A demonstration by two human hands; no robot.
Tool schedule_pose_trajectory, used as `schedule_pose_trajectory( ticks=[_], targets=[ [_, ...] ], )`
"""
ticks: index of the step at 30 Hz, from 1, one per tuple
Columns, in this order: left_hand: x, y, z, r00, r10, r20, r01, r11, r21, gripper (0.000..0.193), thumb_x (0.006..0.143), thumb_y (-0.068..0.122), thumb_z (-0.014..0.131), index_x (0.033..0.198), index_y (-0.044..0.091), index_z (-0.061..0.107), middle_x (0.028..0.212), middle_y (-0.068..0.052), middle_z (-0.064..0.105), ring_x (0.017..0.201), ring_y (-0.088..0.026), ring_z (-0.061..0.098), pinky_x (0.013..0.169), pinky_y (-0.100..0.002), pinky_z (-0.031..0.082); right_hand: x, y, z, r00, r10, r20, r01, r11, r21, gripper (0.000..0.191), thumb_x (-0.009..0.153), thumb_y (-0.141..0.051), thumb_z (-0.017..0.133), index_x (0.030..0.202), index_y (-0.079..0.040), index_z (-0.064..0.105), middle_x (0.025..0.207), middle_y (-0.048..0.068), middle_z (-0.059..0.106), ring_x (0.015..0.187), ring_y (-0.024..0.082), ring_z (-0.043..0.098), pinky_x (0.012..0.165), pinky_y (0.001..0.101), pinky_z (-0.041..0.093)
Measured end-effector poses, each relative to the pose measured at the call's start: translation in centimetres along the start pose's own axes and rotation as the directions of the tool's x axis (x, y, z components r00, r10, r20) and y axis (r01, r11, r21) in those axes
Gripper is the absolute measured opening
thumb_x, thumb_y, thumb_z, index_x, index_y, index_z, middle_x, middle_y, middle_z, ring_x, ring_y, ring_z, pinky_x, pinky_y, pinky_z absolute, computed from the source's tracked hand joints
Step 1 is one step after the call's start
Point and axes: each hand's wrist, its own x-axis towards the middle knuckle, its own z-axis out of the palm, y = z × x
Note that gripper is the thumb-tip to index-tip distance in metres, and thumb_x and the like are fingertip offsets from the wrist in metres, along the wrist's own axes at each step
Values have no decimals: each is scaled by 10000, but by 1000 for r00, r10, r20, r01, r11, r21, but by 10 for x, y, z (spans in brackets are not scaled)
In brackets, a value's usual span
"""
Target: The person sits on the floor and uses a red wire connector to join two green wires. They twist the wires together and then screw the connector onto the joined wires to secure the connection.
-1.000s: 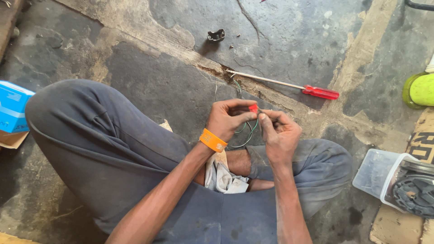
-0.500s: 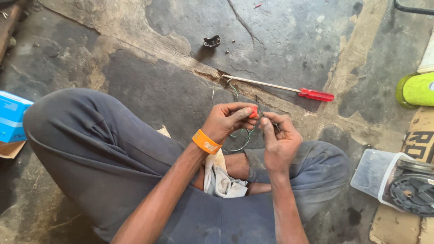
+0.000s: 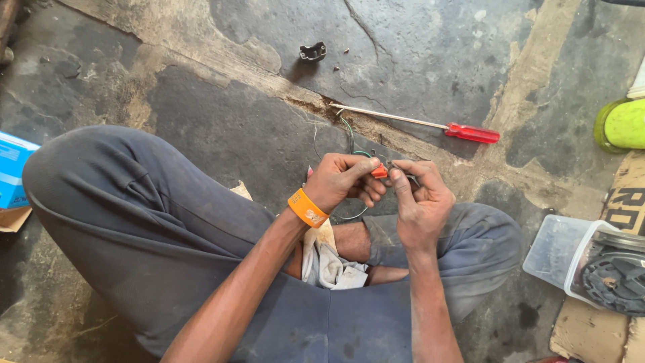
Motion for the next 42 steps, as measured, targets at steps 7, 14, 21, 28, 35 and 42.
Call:
schedule_pose_trajectory(
  ticks=[7, 14, 21, 28, 35, 42],
  targets=[
    [2, -5, -4, 998, 53, 23, -54, 998, 21, 300, 1043, 217, 610, 1036, -61, 723, 891, -128, 739, 793, -178, 739, 679, -304, 628, 0, -4, 4, 997, 49, 56, -50, 999, 16, 142, 1003, 81, 653, 1140, 78, 688, 1119, 58, 607, 984, 110, 684, 842, 218, 574],
    [4, -13, -2, 993, 115, 9, -115, 993, 36, 282, 1043, 164, 619, 1120, -83, 730, 975, -128, 762, 844, -166, 741, 766, -289, 638, 5, -5, 8, 999, 43, 30, -41, 998, -52, 136, 990, 109, 658, 1117, 90, 701, 1096, 58, 588, 947, 109, 686, 827, 213, 588],
    [2, -16, 12, 966, 254, -36, -214, 876, 431, 225, 1010, 97, 672, 1116, -80, 763, 934, -112, 769, 825, -123, 704, 730, -268, 586, 5, -1, 10, 997, 33, -72, -43, 988, -148, 116, 976, 97, 680, 1086, 93, 719, 998, 49, 594, 823, 89, 676, 698, 207, 574],
    [3, -15, 18, 985, 172, -8, -168, 970, 173, 308, 975, 39, 685, 1268, -55, 688, 1095, -101, 757, 938, -134, 728, 872, -268, 598, 18, 0, -11, 963, 256, -89, -244, 961, 130, 118, 982, 15, 657, 1085, 47, 707, 972, 39, 764, 745, 31, 620, 642, 170, 495],
    [2, -7, 8, 982, 182, 53, -186, 980, 78, 340, 993, 46, 701, 1313, -57, 656, 1165, -130, 743, 1060, -153, 715, 960, -284, 579, 6, 1, -16, 980, 196, -22, -193, 978, 83, 122, 1015, 12, 685, 1131, 46, 703, 924, 22, 684, 763, 31, 569, 638, 165, 425],
    [2, -3, 5, 979, 201, 9, -201, 974, 101, 344, 948, 36, 740, 1274, -40, 660, 1181, -93, 733, 1096, -141, 710, 979, -280, 579, 3, 2, -7, 986, 168, 6, -168, 984, 60, 132, 988, 10, 665, 1115, 43, 676, 949, 44, 703, 815, 72, 674, 699, 221, 585]
  ],
)
